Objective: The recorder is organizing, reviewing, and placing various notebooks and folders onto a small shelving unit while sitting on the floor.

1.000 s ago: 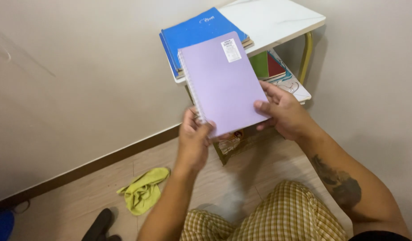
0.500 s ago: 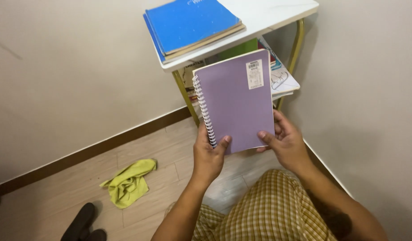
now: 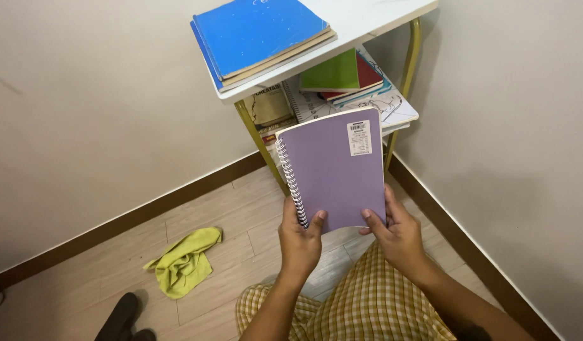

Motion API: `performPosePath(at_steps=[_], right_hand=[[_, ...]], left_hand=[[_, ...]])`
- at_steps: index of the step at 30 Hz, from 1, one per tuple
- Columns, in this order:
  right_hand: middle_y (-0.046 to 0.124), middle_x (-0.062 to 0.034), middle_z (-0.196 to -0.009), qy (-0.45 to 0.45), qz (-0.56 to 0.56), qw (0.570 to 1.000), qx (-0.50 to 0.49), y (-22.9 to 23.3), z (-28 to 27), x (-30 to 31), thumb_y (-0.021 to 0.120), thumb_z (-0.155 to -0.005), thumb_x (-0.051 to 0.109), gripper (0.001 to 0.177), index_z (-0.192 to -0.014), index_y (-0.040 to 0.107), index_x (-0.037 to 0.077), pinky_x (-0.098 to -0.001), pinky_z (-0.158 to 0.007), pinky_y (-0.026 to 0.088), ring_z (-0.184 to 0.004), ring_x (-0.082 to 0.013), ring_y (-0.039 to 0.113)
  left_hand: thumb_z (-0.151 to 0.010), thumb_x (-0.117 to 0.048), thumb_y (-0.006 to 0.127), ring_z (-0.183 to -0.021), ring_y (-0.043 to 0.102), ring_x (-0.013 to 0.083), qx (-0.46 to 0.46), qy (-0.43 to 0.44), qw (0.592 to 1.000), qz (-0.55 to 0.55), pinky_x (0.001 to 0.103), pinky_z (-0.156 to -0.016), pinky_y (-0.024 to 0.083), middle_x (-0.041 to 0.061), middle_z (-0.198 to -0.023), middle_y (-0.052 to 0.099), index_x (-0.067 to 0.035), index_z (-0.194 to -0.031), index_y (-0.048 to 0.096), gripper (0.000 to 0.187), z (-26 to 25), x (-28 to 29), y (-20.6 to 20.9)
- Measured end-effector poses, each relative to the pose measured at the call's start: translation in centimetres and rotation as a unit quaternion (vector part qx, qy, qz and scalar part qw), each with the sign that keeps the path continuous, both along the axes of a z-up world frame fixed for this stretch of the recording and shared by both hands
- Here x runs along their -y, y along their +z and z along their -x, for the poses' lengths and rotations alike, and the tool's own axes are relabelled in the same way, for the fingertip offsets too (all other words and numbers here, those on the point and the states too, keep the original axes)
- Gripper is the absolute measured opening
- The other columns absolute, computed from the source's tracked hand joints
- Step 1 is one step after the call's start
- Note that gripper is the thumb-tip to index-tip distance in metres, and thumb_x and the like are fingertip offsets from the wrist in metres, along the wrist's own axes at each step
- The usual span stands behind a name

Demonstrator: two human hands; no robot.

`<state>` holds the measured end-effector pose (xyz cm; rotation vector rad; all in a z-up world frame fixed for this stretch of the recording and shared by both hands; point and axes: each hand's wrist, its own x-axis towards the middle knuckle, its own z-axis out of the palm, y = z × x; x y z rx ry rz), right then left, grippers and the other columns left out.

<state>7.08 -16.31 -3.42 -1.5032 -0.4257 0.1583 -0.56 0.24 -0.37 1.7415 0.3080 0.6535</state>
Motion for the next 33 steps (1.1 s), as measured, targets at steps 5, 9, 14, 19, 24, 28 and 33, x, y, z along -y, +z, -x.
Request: performPosePath(at_steps=[5, 9, 14, 19, 24, 28, 33], right_hand=[[0.071, -0.0184, -0.119, 0.022, -0.008, 1.0, 0.001, -0.5, 0.6, 0.7, 0.059, -0.095, 0.005, 0.063, -0.153, 0.036, 0.002, -0.0313, -0.069, 0.067, -0.097, -0.0196, 0.075], [0.07, -0.0215, -0.124, 0.042, 0.06, 0.997, -0.015, -0.5, 2.8, 0.8, 0.063, -0.091, 0.01, 0.067, -0.153, 0.038, 0.005, -0.0359, -0.071, 0.067, -0.096, -0.027, 0.079], [0.058, -0.0291, -0.138, 0.095, 0.09, 0.979, 0.155, -1.2, 5.4, -0.6, 0.07, -0.09, 0.02, 0.078, -0.154, 0.03, 0.0, -0.0388, -0.081, 0.064, -0.11, -0.0341, 0.073], [0.049, -0.0313, -0.149, 0.062, 0.08, 0.903, 0.419, -1.0, 6.4, -2.6, 0.075, -0.094, 0.032, 0.083, -0.155, 0.031, -0.001, -0.0464, -0.097, 0.058, -0.128, -0.0418, 0.062], [0.049, -0.0199, -0.152, 0.04, 0.222, 0.84, 0.494, -2.3, 6.4, -3.6, 0.087, -0.077, 0.043, 0.089, -0.149, 0.047, 0.008, -0.0486, -0.1, 0.054, -0.136, -0.0384, 0.052], [0.045, -0.0137, -0.156, 0.045, 0.263, 0.824, 0.499, -2.2, 6.3, -3.6, 0.088, -0.07, 0.043, 0.092, -0.148, 0.05, 0.012, -0.051, -0.104, 0.045, -0.142, -0.0356, 0.045], [0.031, -0.0118, -0.163, 0.053, 0.282, 0.81, 0.512, -3.2, 5.6, -3.4, 0.088, -0.07, 0.044, 0.097, -0.152, 0.046, 0.014, -0.0543, -0.117, 0.023, -0.148, -0.0378, 0.029]], left_hand=[[-0.096, -0.014, 0.066, -0.104, 0.068, 0.0194, 0.034, -0.067, 0.992, 0.103, 0.035, -0.092, 0.058, 0.009, -0.109, 0.071, -0.004, -0.124, 0.057, 0.031, -0.1, -1.2, -2.1], [-0.1, -0.036, 0.06, -0.104, 0.069, 0.0212, 0.03, -0.059, 0.967, 0.247, 0.038, -0.094, 0.06, 0.011, -0.11, 0.072, -0.003, -0.123, 0.06, 0.04, -0.8, -1.6, -4.0], [-0.096, -0.043, 0.05, -0.097, 0.074, 0.0218, -0.072, 0.002, 0.951, 0.299, 0.04, -0.084, 0.065, 0.011, -0.111, 0.072, -0.014, -0.131, 0.052, 0.046, -1.6, -0.7, -5.5], [-0.105, -0.05, 0.043, -0.085, 0.067, 0.0282, -0.068, -0.091, 0.95, 0.291, 0.041, -0.074, 0.064, 0.023, -0.109, 0.064, -0.008, -0.143, 0.049, 0.058, -2.3, -2.3, -15.5], [-0.103, -0.051, 0.049, -0.127, 0.061, 0.0324, 0.153, -0.362, 0.779, 0.488, 0.044, -0.09, 0.061, 0.021, -0.152, 0.049, -0.012, -0.161, 0.035, 0.071, -2.3, -3.6, -14.1], [-0.106, -0.049, 0.042, -0.129, 0.06, 0.0357, 0.163, -0.301, 0.751, 0.564, 0.047, -0.095, 0.06, 0.024, -0.151, 0.05, -0.008, -0.161, 0.034, 0.069, -0.9, -4.5, -12.6], [-0.11, -0.044, 0.029, -0.131, 0.059, 0.0411, 0.178, -0.198, 0.684, 0.68, 0.051, -0.104, 0.057, 0.028, -0.15, 0.053, 0.0, -0.16, 0.032, 0.066, 0.8, -4.7, -9.7]])
